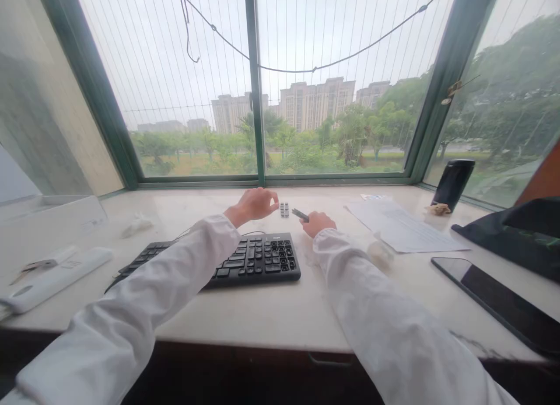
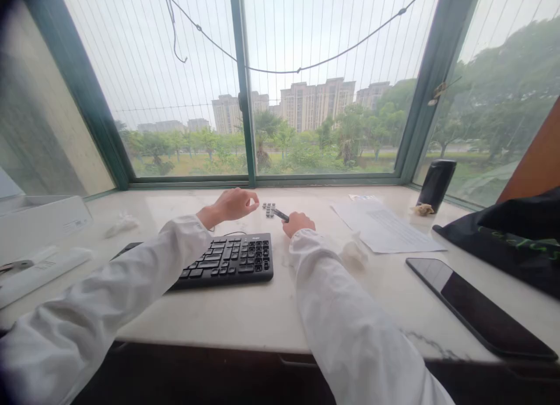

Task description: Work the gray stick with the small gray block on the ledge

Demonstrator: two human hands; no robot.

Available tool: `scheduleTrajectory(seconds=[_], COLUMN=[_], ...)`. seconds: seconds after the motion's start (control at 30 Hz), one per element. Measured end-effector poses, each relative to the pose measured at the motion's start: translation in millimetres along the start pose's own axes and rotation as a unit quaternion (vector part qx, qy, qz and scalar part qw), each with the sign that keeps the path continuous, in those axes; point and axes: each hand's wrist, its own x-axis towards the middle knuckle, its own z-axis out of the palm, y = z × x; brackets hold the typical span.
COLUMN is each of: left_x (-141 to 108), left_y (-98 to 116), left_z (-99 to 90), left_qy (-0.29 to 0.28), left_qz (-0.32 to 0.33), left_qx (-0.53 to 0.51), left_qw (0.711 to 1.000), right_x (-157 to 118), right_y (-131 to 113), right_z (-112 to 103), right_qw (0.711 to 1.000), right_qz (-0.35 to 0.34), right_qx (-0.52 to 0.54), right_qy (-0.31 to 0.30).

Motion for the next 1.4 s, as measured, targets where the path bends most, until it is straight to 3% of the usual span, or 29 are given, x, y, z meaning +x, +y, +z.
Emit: scheduleTrajectory(seconds=[0.07, 0.23, 0.5, 0.93, 1.4], left_x=[27.7, 69.7, 103.1, 116.8, 121.7], left_y=[-19.0, -43.9, -54.1, -54.2, -56.8], left_z=[26.0, 75.4, 118.0, 129.6, 124.9], left_qy=[-0.063, -0.095, -0.101, -0.102, -0.081], left_qz=[-0.018, -0.015, 0.008, -0.006, -0.037], left_qx=[0.029, 0.043, 0.04, 0.04, 0.025], left_qw=[0.997, 0.994, 0.994, 0.994, 0.996], right_x=[-0.5, -1.7, -4.5, -8.9, -9.8], right_y=[0.3, -0.3, -2.2, -6.9, -7.0], right_z=[-0.6, -1.0, -3.5, -7.2, -9.2], right_qw=[1.0, 1.0, 1.0, 1.0, 1.0], right_qz=[-0.004, -0.008, -0.016, -0.014, -0.018], right_qx=[-0.001, -0.006, -0.019, -0.02, -0.009], right_qy=[0.0, 0.005, 0.011, 0.006, 0.002])
